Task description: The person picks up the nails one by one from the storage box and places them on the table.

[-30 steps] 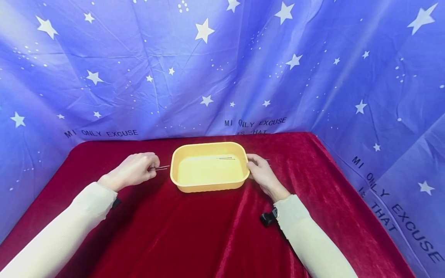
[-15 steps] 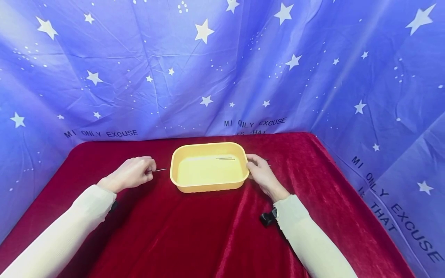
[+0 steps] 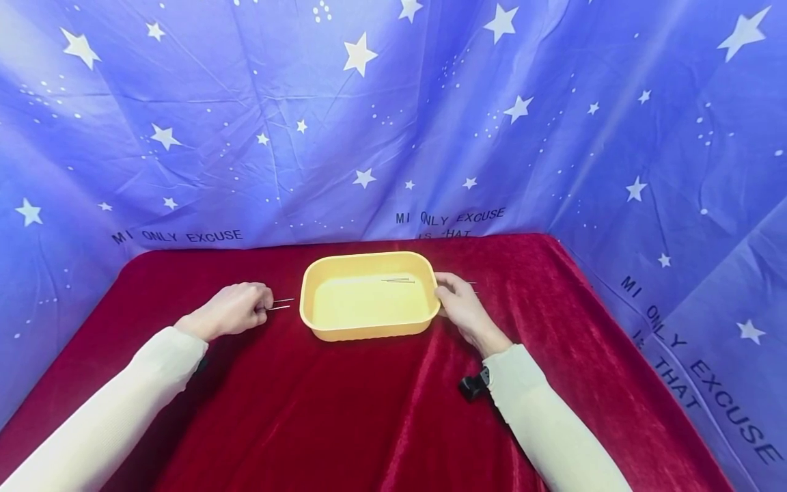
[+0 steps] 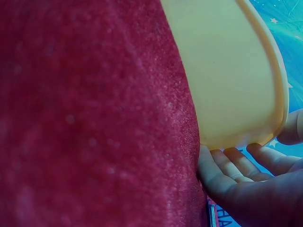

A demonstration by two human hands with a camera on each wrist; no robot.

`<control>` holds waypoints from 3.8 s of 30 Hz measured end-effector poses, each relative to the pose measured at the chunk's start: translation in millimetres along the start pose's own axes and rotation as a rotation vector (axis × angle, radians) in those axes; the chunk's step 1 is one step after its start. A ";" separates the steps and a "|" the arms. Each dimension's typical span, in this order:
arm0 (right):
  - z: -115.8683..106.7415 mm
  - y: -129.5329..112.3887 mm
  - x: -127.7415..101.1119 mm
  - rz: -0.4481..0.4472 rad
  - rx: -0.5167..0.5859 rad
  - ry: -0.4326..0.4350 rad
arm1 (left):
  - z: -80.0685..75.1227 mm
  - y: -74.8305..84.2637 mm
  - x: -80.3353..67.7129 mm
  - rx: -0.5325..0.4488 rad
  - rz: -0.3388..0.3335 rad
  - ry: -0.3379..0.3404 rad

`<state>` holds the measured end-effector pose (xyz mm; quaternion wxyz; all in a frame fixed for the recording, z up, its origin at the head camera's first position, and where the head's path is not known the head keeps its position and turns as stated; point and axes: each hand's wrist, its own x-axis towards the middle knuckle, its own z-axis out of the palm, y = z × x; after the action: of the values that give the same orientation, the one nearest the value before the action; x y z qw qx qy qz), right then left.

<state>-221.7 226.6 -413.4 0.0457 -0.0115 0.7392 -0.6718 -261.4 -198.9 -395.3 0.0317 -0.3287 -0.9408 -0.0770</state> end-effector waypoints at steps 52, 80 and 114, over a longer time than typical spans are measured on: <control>0.3 -0.8 0.0 0.003 -0.008 0.000 | 7.5 -5.4 1.2 0.005 0.019 0.000; -0.5 1.1 0.4 -0.008 0.001 -0.004 | -20.2 10.7 13.1 0.040 0.061 0.055; -0.9 -0.4 0.2 0.011 -0.002 -0.003 | -56.5 61.2 72.5 0.096 0.150 0.072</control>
<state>-222.0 227.4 -413.0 0.0506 -0.0084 0.7400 -0.6706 -279.4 -116.5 -324.0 0.0867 -0.3933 -0.9144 -0.0411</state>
